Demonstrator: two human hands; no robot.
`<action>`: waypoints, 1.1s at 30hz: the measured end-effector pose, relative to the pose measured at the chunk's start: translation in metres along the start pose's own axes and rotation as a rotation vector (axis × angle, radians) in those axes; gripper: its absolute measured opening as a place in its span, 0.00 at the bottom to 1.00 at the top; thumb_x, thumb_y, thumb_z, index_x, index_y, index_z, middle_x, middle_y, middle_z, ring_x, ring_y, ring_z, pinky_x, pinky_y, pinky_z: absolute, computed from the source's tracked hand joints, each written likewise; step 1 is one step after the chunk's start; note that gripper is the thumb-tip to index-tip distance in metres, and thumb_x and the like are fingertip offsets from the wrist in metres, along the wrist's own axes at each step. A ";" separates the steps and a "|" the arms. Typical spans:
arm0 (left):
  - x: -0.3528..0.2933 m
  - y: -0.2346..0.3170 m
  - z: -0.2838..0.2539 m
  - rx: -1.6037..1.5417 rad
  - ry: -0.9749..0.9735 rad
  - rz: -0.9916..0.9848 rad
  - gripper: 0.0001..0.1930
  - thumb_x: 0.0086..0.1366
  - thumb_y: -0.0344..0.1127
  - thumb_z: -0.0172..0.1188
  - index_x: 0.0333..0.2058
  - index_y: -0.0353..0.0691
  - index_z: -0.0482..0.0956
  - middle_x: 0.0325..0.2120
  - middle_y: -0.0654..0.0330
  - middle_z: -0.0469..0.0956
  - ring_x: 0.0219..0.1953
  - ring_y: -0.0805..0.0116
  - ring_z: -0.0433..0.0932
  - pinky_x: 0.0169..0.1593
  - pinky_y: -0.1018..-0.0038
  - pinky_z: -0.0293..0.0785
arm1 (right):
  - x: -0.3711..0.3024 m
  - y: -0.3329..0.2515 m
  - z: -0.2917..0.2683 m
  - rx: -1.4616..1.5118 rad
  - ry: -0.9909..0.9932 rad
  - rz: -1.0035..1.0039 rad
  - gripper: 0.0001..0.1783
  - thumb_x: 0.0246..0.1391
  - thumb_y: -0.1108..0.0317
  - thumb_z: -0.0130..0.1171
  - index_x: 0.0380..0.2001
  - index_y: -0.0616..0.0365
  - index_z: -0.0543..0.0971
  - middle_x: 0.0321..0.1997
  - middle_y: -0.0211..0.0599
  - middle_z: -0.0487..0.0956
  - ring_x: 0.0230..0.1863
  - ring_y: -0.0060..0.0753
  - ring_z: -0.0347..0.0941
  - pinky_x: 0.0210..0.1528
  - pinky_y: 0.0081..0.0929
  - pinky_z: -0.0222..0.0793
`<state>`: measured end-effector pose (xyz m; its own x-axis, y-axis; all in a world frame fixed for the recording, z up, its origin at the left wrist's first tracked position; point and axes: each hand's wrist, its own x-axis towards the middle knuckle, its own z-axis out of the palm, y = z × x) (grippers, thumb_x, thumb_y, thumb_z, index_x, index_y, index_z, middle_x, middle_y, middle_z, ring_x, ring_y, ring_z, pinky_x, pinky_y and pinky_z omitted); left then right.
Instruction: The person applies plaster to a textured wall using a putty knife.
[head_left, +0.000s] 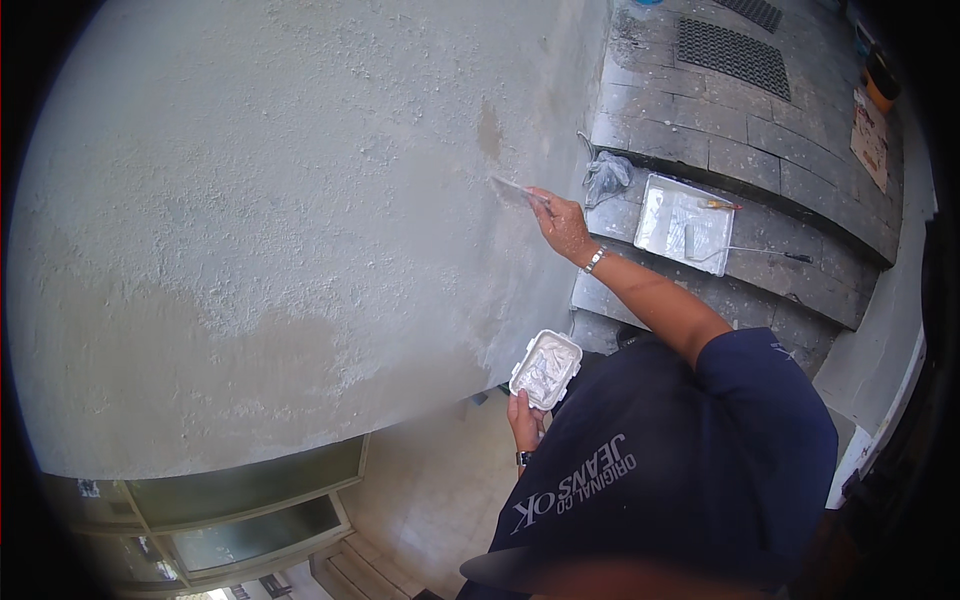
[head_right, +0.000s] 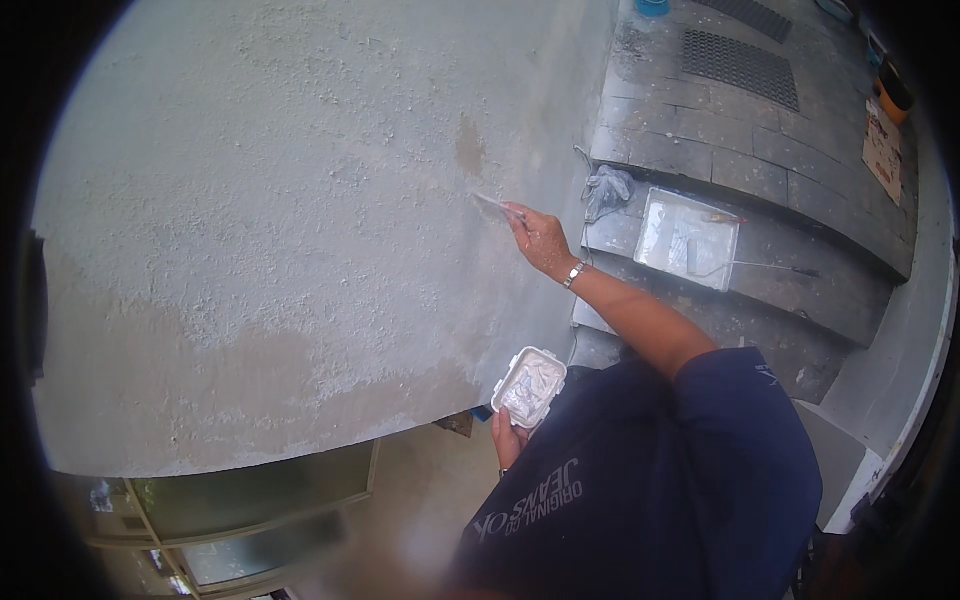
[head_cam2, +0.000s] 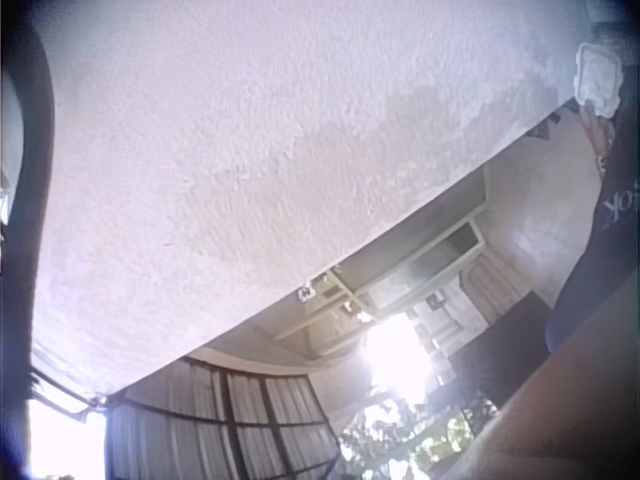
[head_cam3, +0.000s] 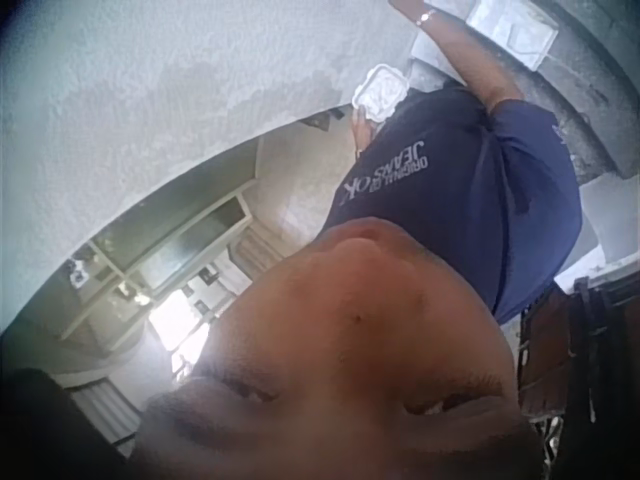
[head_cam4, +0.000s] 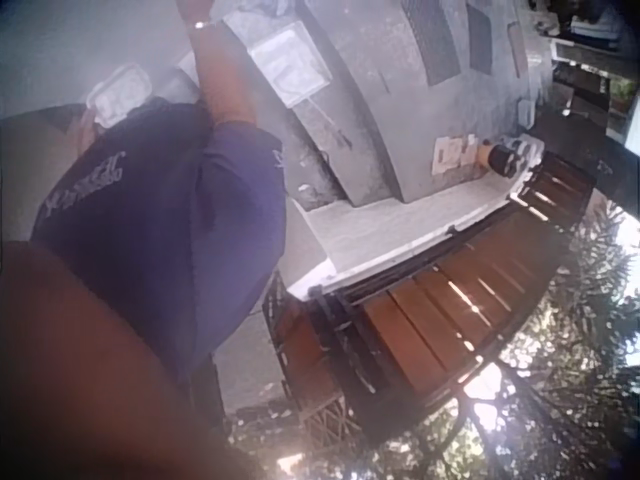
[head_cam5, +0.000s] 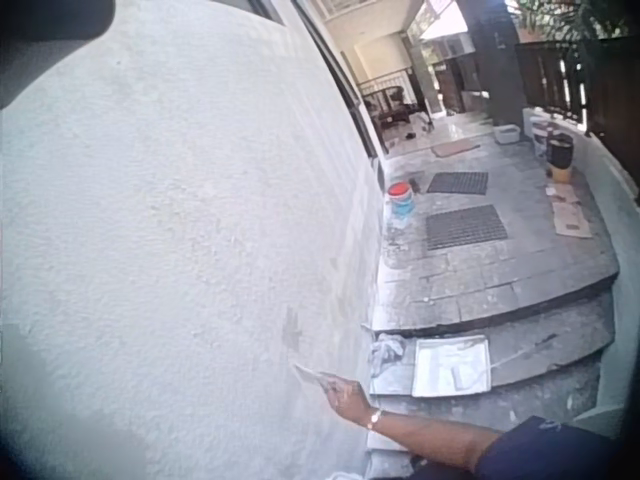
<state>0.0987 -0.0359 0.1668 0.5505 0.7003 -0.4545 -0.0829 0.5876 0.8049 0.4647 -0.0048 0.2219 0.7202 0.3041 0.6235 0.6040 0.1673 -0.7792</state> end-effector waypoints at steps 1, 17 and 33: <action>-0.001 0.000 -0.001 0.005 0.000 -0.002 0.21 0.73 0.38 0.46 0.60 0.33 0.62 0.54 0.48 0.72 0.52 0.56 0.77 0.51 0.62 0.79 | 0.005 0.002 -0.001 -0.094 0.082 0.180 0.14 0.58 0.65 0.56 0.44 0.63 0.80 0.31 0.53 0.80 0.30 0.50 0.79 0.32 0.37 0.72; -0.017 -0.019 0.010 -0.131 0.076 0.062 0.20 0.73 0.35 0.46 0.59 0.32 0.62 0.55 0.48 0.71 0.54 0.56 0.75 0.52 0.61 0.78 | 0.144 -0.012 -0.015 -0.251 0.316 0.080 0.12 0.58 0.72 0.54 0.44 0.64 0.79 0.36 0.51 0.82 0.35 0.48 0.81 0.38 0.38 0.74; -0.122 -0.128 -0.029 0.180 0.523 0.391 0.20 0.73 0.36 0.46 0.59 0.33 0.63 0.54 0.51 0.72 0.53 0.57 0.76 0.54 0.58 0.76 | 0.100 0.029 0.039 0.269 0.137 0.718 0.16 0.57 0.66 0.55 0.35 0.75 0.77 0.33 0.52 0.80 0.31 0.38 0.80 0.31 0.31 0.78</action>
<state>0.0180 -0.1846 0.1082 0.0300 0.9782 -0.2053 -0.0295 0.2062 0.9781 0.5406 0.0669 0.2593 0.9500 0.3080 -0.0511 -0.1172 0.2000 -0.9728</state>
